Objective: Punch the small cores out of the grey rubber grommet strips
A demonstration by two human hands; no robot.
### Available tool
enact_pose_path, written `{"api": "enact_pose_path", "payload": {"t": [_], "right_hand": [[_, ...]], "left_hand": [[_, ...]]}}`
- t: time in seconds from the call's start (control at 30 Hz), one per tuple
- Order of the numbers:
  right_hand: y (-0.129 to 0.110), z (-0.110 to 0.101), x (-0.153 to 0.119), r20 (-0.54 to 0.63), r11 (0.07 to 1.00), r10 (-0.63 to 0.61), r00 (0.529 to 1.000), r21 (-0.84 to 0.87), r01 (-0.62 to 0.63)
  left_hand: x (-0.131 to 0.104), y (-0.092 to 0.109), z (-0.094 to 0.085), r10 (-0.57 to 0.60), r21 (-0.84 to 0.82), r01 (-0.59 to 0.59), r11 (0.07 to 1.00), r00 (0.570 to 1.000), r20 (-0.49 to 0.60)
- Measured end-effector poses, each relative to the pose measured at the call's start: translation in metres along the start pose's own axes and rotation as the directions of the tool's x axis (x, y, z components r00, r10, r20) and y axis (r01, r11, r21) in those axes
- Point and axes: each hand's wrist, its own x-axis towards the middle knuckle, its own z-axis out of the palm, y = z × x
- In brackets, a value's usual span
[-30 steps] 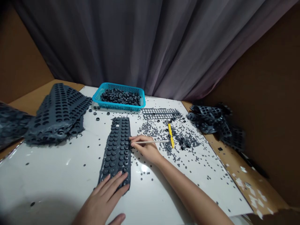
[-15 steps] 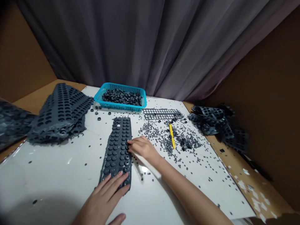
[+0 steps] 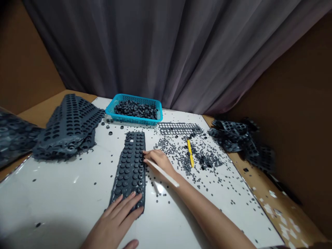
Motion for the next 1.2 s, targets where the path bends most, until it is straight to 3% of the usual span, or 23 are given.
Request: {"api": "enact_pose_path", "payload": {"t": [0.5,0.63,0.77,0.83,1.0,1.1,1.2], "right_hand": [[-0.004,0.006,-0.005,0.012,1.000,-0.028,1.000,-0.013,0.028],[-0.001,0.006,-0.003,0.050,0.979,-0.145,0.988,-0.134,0.151],[0.007,0.006,0.002,0.124,0.895,-0.305,0.944,-0.301,0.329],[0.012,0.003,0.005,0.139,0.868,-0.332,0.933,-0.341,0.360],[0.017,-0.010,0.015,-0.002,0.932,-0.218,0.976,-0.298,0.207],[0.011,-0.013,0.014,-0.126,0.996,-0.046,0.991,-0.077,0.036],[0.000,-0.009,0.008,-0.091,0.973,0.122,0.988,0.206,-0.101]], "left_hand": [[-0.002,0.001,0.002,-0.004,0.012,0.004,1.000,1.000,0.019],[-0.003,0.001,0.005,-0.010,0.009,0.010,1.000,1.000,0.018],[0.000,-0.001,0.001,0.011,0.033,-0.011,0.999,1.000,0.002],[0.000,-0.001,0.002,0.001,0.021,-0.001,1.000,1.000,-0.001],[-0.009,0.000,0.015,-0.022,-0.031,0.022,0.999,1.000,0.018],[-0.010,0.000,0.019,-0.017,-0.023,0.018,1.000,1.000,0.013],[-0.010,-0.001,0.018,-0.009,-0.016,0.009,1.000,1.000,0.017]]}}
